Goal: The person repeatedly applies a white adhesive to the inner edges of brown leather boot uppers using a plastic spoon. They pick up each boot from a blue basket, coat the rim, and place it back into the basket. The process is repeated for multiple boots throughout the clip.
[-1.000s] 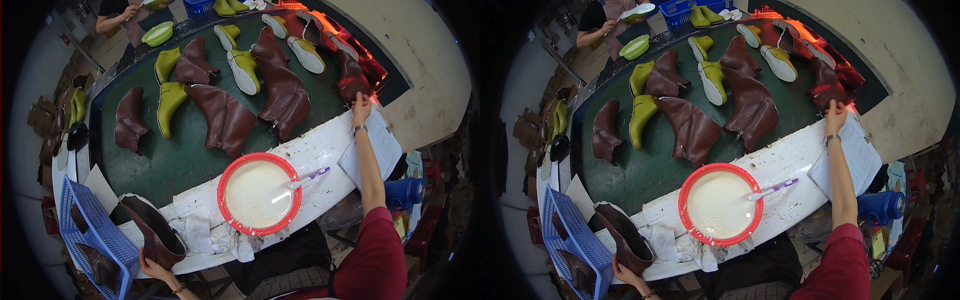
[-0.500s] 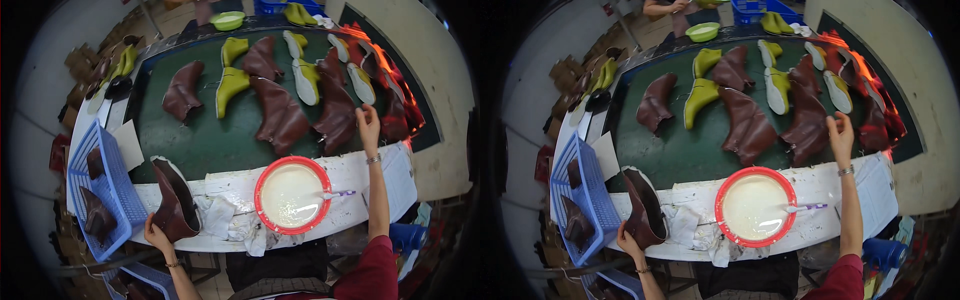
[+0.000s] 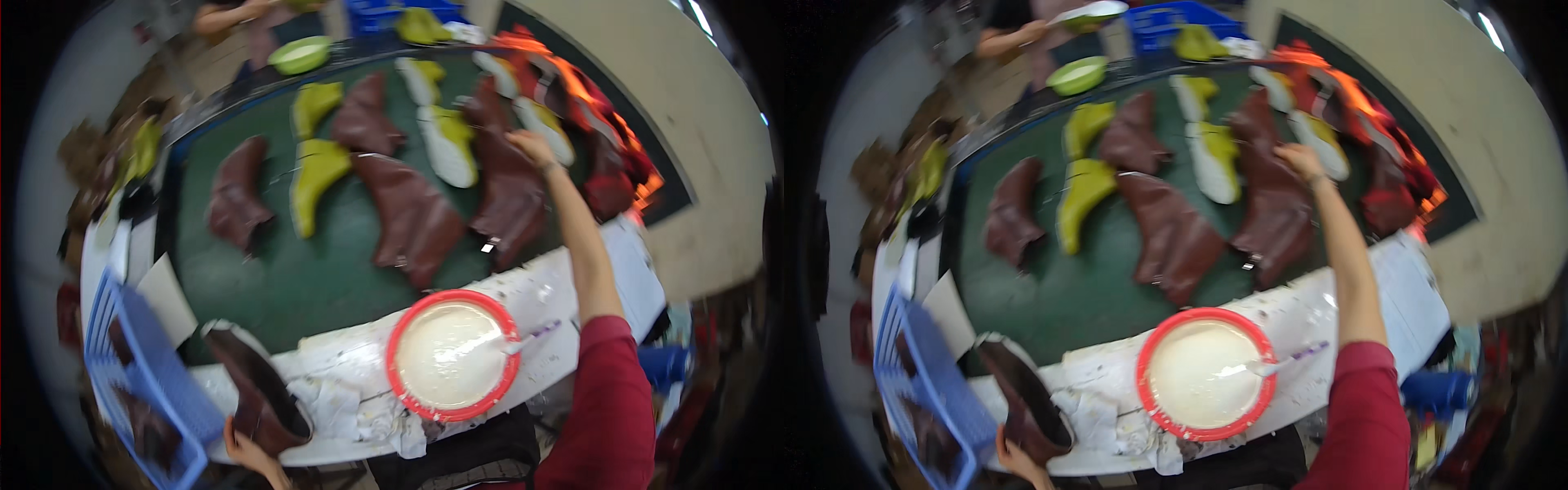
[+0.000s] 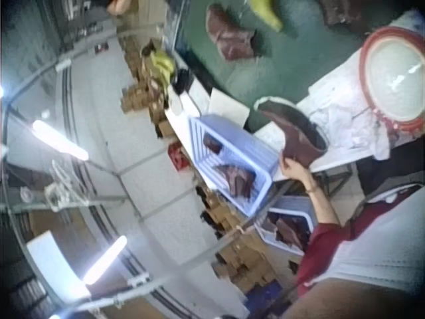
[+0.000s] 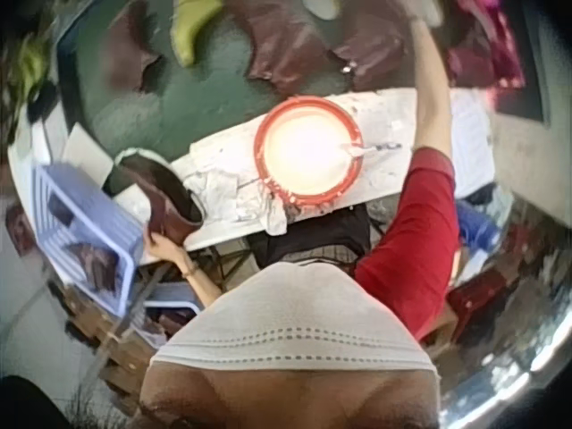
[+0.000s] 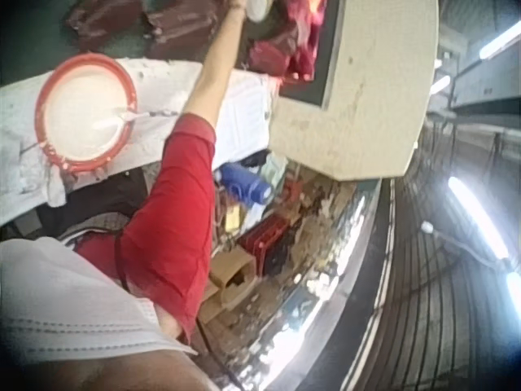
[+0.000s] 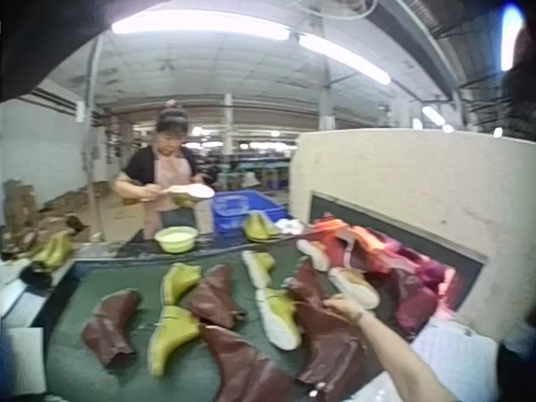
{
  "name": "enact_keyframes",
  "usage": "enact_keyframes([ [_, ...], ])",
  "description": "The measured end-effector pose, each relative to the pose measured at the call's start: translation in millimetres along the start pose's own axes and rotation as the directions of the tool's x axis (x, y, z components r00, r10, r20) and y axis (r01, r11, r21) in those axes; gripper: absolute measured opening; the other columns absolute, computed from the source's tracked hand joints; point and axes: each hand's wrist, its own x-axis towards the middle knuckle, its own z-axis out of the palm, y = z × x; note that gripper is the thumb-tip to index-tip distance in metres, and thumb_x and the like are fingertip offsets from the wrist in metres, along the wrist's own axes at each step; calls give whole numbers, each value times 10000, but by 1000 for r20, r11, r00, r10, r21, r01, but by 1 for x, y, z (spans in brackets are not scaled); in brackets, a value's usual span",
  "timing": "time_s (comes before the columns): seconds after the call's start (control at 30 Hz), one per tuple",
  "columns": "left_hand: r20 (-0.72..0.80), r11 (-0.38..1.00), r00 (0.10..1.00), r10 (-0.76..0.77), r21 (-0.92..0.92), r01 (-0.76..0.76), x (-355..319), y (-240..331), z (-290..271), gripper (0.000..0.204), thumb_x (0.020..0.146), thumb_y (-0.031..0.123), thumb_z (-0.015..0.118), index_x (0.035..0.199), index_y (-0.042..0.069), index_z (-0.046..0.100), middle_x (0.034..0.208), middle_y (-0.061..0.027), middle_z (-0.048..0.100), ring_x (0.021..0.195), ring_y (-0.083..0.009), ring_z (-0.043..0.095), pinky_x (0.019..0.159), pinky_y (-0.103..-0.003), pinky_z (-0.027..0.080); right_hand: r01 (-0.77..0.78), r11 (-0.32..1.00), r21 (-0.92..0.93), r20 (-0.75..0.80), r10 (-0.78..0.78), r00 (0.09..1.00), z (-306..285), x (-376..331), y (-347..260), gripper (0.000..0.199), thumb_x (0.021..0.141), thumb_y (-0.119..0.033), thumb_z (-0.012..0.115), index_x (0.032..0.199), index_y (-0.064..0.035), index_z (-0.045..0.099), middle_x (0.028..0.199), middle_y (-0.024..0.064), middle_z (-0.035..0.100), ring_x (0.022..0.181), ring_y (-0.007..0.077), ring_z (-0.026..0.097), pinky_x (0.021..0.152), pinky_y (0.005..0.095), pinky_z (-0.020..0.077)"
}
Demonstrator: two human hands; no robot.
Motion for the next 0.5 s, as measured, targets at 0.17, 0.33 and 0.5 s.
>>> enact_keyframes([
  [0.17, -11, 969, 981, 193, 162, -189, -22, 42, 0, 343, 923, 84, 540, 1166, -102, 695, 1136, -232, 729, 1033, -326, 678, 943, -435, 527, 73, 937, 343, -231, 9, 973, -26, -32, -36, 218, 1006, -223, 639, 1053, -15, 684, 913, 87, 735, 743, 191, 735, 603, 273, 545],
  [0.33, 7, 994, 996, 84, 62, -84, -20, 30, -4, 358, 942, 92, 539, 1222, -94, 664, 1209, -242, 689, 1043, -338, 666, 902, -445, 551, 43, 999, -7, -314, -43, 948, -87, -207, -66, 248, 1026, -272, 646, 1117, -48, 699, 782, -9, 649, 619, 57, 563, 549, 213, 422],
  [0.5, 17, 989, 999, 36, 143, -38, -15, 24, -3, 353, 949, 110, 543, 1217, -82, 670, 1212, -232, 684, 1037, -335, 665, 895, -434, 549, -215, 928, -305, -282, 128, 951, -58, -393, -69, 347, 1061, -293, 580, 841, -38, 661, 564, -46, 518, 460, 28, 418, 429, 221, 295],
])
